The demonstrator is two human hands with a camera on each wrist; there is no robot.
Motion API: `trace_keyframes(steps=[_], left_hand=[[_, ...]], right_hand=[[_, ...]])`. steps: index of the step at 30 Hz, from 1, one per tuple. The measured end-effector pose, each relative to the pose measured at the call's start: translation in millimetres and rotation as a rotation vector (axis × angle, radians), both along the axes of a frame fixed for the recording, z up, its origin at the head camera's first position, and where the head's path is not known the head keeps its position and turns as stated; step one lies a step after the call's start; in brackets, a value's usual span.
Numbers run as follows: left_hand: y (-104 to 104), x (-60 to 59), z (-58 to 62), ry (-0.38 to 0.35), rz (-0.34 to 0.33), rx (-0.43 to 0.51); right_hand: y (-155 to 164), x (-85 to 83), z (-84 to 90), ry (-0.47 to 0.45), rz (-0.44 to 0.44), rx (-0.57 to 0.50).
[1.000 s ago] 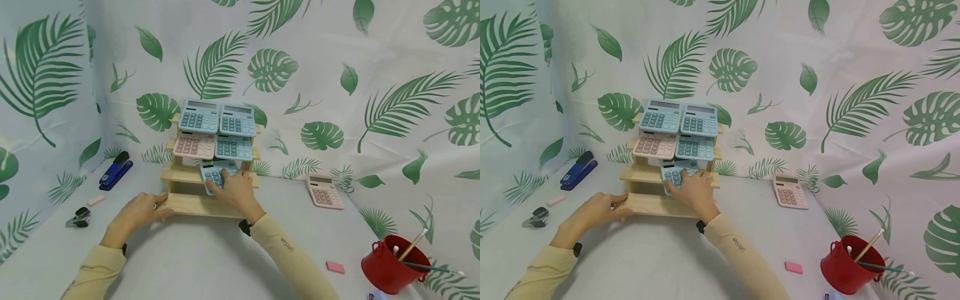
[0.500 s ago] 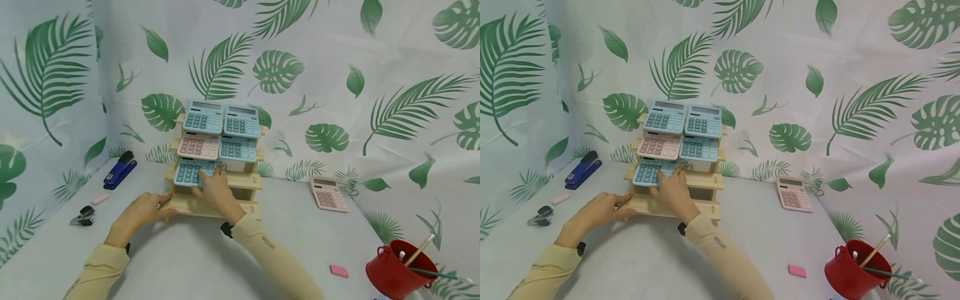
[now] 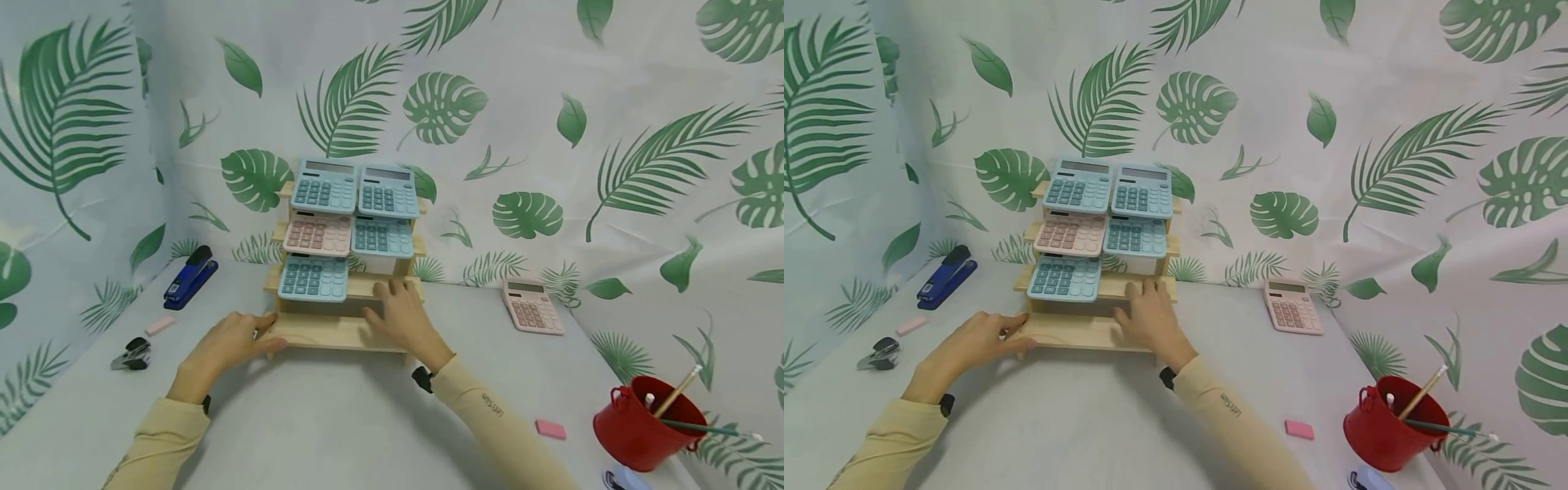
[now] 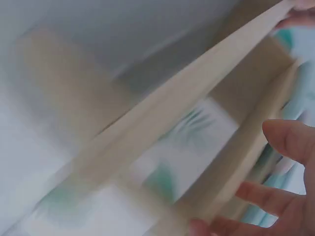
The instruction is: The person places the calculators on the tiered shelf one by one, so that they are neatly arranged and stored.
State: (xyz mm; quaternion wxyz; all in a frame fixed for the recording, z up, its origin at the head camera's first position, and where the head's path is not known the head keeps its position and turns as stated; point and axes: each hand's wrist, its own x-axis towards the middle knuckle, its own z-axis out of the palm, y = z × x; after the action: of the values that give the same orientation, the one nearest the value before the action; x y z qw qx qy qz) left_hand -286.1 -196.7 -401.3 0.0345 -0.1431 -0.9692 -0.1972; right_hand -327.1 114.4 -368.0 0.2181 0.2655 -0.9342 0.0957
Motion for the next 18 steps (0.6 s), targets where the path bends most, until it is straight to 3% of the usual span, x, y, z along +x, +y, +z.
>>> trace_keyframes(steps=[4, 7, 12, 18], left_hand=[[-0.1, 0.1, 0.7, -0.005, 0.005, -0.010], [-2.1, 0.6, 1.3, -0.004, 0.008, -0.014], [-2.1, 1.8, 0.0, -0.027, 0.014, 0.015], [0.0, 2.3, 0.0, -0.036, 0.012, 0.030]], right_hand=[[53.8, -12.4, 0.1, -0.122, -0.141, 0.020], [97.6, -32.0, -3.2, -0.254, -0.272, 0.063], [182.2, -65.2, -13.5, -0.375, -0.403, 0.109], [268.8, -82.5, -23.1, -0.570, -0.571, 0.121]])
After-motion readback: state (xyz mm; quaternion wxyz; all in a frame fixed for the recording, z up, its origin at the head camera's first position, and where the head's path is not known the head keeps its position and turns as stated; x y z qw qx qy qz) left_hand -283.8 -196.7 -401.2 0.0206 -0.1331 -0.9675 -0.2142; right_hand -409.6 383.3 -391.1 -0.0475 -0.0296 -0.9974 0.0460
